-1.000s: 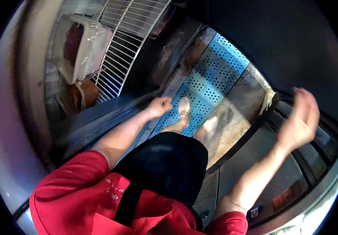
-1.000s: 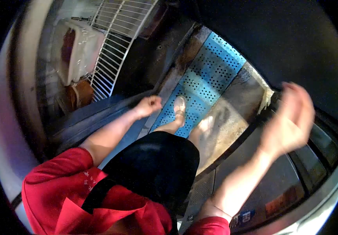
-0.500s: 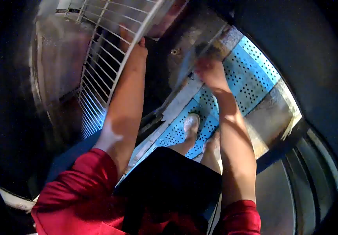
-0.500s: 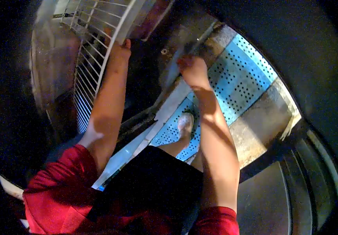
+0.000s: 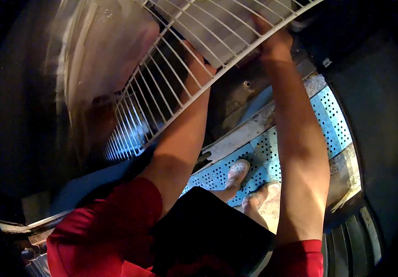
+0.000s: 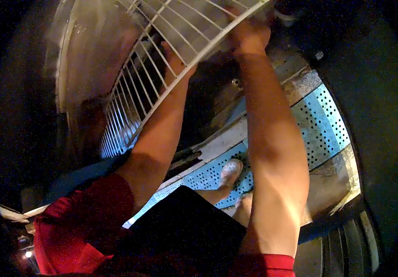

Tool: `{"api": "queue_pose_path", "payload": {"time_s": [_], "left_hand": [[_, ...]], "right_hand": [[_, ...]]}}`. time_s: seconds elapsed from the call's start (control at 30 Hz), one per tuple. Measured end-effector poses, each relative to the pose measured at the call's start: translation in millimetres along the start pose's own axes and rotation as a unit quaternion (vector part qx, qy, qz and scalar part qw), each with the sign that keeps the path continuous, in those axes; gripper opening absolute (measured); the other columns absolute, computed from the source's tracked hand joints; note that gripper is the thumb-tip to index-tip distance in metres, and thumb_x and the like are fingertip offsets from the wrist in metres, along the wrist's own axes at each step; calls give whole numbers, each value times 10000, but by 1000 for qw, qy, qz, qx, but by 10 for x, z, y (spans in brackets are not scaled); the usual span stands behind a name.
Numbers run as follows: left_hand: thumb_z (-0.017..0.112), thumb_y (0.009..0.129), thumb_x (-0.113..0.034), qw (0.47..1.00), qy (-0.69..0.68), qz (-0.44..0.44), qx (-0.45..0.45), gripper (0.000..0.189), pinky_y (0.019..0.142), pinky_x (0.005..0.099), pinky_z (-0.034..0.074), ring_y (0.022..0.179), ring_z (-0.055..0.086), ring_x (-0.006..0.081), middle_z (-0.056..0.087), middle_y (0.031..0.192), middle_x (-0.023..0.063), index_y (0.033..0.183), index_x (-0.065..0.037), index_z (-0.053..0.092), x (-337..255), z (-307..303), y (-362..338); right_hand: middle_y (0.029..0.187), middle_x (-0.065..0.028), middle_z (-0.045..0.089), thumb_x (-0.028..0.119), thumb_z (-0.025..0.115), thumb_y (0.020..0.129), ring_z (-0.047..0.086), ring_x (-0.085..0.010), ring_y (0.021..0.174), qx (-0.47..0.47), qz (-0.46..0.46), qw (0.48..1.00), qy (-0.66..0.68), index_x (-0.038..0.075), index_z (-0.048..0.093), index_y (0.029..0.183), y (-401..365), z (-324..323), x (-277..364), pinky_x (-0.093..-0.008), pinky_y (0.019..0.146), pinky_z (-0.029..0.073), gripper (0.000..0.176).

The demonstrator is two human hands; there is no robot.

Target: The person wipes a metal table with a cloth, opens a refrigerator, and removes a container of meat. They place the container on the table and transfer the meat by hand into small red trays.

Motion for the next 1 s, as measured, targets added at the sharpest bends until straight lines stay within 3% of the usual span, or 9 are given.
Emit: {"api": "queue_pose_path", "payload": {"time_s": [0.07,0.17,0.23,0.3,0.4,0.47,0.7,0.83,1.0], "left_hand": [[450,866,-568,1000,6,9,-26,617,946,449,416,1153,468,294,494,1266,88,1281,-112,440,21,-175,-91],[452,867,-562,997,9,-1,-74,611,947,448,415,1153,467,292,494,1266,87,1279,-110,441,121,-330,-390],[453,867,-557,994,14,-4,-105,608,948,447,414,1154,467,291,493,1267,87,1278,-109,441,197,-516,-589],[454,867,-553,992,14,-12,-128,605,949,446,413,1154,467,290,493,1267,87,1276,-108,442,262,-595,-731],[456,868,-547,986,18,-22,-166,599,951,445,412,1155,467,289,493,1267,87,1274,-106,443,343,-769,-922],[457,868,-542,983,21,-28,-182,596,951,444,411,1155,467,287,493,1267,87,1273,-105,444,373,-842,-1011],[460,870,-527,969,7,-78,-234,584,955,442,408,1157,467,284,492,1267,86,1268,-100,447,579,-987,-1460],[463,870,-519,959,-20,-127,-254,577,957,440,406,1158,467,282,491,1267,86,1265,-98,448,773,-1005,-1838],[465,871,-508,937,-87,-193,-278,569,959,438,404,1159,467,279,491,1267,85,1262,-94,450,1139,-1015,-2335]], "right_hand": [[777,-105,650,491,680,706,610,-206,759,-9,-38,962,-269,4,631,1014,-139,-134,71,-317,679,472,578],[898,-168,659,356,759,632,618,-219,835,-5,75,980,-186,-130,616,950,-571,-428,-76,-326,745,483,598],[646,-47,575,387,717,707,501,-131,494,15,-55,992,-112,-6,603,786,-826,-600,-16,-280,449,390,417],[670,-43,592,302,729,718,504,-119,498,-26,-37,988,-148,-16,607,825,-1009,-944,-149,-267,441,394,357],[714,-64,611,263,729,721,542,-135,559,35,25,988,-146,-34,604,863,-1391,-1188,-204,-277,500,437,353],[769,-75,626,214,722,722,574,-146,647,7,-29,961,-274,-43,596,913,-1543,-1442,-222,-281,588,470,344],[872,-89,640,130,707,662,591,-161,790,81,85,978,-170,-30,567,983,-2127,-1516,-267,-287,748,473,385],[910,-137,654,180,750,648,610,-187,799,54,140,960,-236,-43,580,984,-2051,-1336,-321,-288,739,482,437],[873,-150,662,252,774,627,626,-200,783,42,101,933,-342,-49,588,953,-1752,-1224,-751,-311,700,495,480]]}}
Point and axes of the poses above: each hand's wrist, its own y-axis towards the middle knuckle, its own z-axis out of the palm, x = y × z, the point moved 10 cm from there along y, towards the middle knuckle
